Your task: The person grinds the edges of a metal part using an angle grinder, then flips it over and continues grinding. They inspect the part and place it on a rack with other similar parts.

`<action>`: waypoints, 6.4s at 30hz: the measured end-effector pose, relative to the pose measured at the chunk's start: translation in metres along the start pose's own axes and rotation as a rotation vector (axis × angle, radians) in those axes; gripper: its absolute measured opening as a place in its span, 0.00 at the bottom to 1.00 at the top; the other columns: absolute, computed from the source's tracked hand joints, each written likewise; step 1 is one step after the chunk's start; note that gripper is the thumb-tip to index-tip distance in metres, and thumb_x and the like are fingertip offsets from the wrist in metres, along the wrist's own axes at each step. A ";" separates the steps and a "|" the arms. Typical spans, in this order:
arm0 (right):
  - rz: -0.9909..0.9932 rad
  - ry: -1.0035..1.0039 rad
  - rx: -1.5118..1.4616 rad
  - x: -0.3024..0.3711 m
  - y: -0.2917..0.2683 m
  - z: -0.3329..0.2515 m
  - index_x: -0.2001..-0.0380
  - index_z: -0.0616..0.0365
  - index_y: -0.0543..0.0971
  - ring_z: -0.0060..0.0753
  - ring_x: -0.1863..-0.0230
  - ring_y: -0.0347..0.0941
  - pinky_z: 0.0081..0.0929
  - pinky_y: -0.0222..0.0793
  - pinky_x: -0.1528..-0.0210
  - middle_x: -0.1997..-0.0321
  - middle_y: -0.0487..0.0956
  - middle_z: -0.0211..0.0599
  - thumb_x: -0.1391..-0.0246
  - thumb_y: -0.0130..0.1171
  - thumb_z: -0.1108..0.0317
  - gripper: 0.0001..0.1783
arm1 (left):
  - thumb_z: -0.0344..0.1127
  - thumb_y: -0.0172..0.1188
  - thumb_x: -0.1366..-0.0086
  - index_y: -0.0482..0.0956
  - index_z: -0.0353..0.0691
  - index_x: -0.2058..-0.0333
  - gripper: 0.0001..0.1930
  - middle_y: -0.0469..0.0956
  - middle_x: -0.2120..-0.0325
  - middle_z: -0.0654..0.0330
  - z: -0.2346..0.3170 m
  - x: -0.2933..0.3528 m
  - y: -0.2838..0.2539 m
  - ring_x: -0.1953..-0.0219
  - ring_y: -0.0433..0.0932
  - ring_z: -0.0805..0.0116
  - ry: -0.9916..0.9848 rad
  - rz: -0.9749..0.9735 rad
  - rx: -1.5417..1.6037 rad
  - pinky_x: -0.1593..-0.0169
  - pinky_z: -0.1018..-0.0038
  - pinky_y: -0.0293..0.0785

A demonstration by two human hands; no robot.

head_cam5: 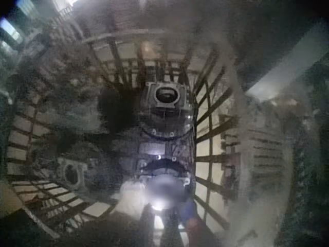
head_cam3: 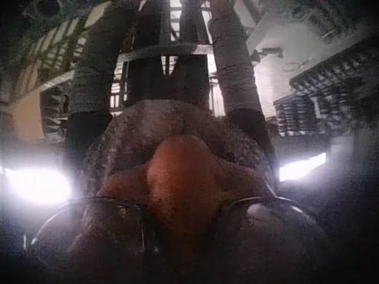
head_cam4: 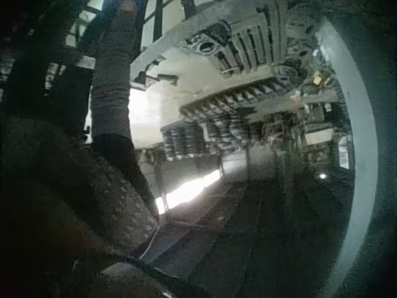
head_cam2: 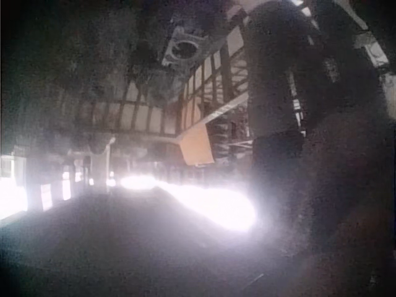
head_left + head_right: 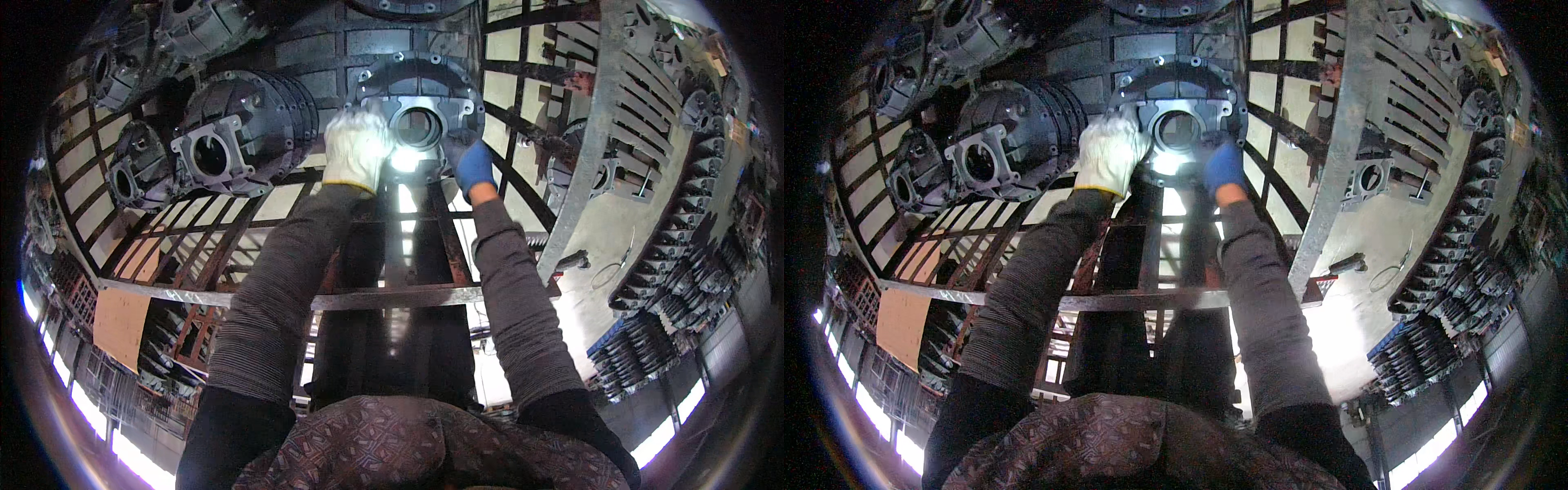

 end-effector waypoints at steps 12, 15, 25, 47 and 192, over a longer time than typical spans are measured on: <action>-0.122 0.618 -1.219 -0.095 0.134 0.025 0.35 0.58 0.77 0.50 0.34 0.76 0.49 0.64 0.28 0.41 0.83 0.43 0.30 0.48 0.31 0.41 | 0.43 0.57 0.33 0.87 0.50 0.59 0.12 0.86 0.60 0.49 -0.043 0.015 0.025 0.55 0.85 0.48 -0.055 0.070 0.387 0.52 0.54 0.79; -0.232 0.705 -1.459 -0.096 0.142 0.013 0.36 0.61 0.78 0.48 0.31 0.73 0.49 0.60 0.26 0.33 0.80 0.43 0.30 0.37 0.26 0.48 | 0.44 0.55 0.31 0.86 0.50 0.56 0.13 0.86 0.56 0.53 -0.050 0.027 0.028 0.53 0.85 0.51 0.074 0.059 0.270 0.49 0.57 0.80; 0.293 0.350 -1.042 -0.020 0.075 0.011 0.36 0.48 0.77 0.50 0.37 0.75 0.54 0.74 0.37 0.36 0.79 0.38 0.31 0.57 0.55 0.24 | 0.53 0.58 0.30 0.83 0.42 0.44 0.25 0.86 0.49 0.53 -0.073 0.054 -0.008 0.46 0.84 0.56 -0.330 -0.030 0.704 0.41 0.66 0.76; -0.262 -0.068 -0.275 0.298 -0.002 -0.317 0.38 0.68 0.72 0.44 0.50 0.82 0.39 0.78 0.44 0.49 0.84 0.50 0.42 0.75 0.55 0.37 | 0.37 0.60 0.35 0.81 0.35 0.60 0.11 0.80 0.62 0.58 -0.028 0.321 -0.152 0.64 0.78 0.62 -0.421 0.724 1.513 0.54 0.65 0.78; 0.521 0.214 0.780 0.394 -0.101 -0.129 0.46 0.71 0.78 0.47 0.61 0.82 0.41 0.79 0.58 0.58 0.84 0.47 0.60 0.78 0.27 0.56 | 0.37 0.63 0.41 0.91 0.39 0.64 0.12 0.89 0.66 0.50 0.010 -0.139 0.142 0.61 0.89 0.50 1.267 -0.444 -0.653 0.56 0.58 0.82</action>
Point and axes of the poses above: each hand's wrist, its own x-axis away from the middle knuckle, its own y-axis out of the palm, z = x × y, the point moved 1 cm from there along -x, towards the middle knuckle
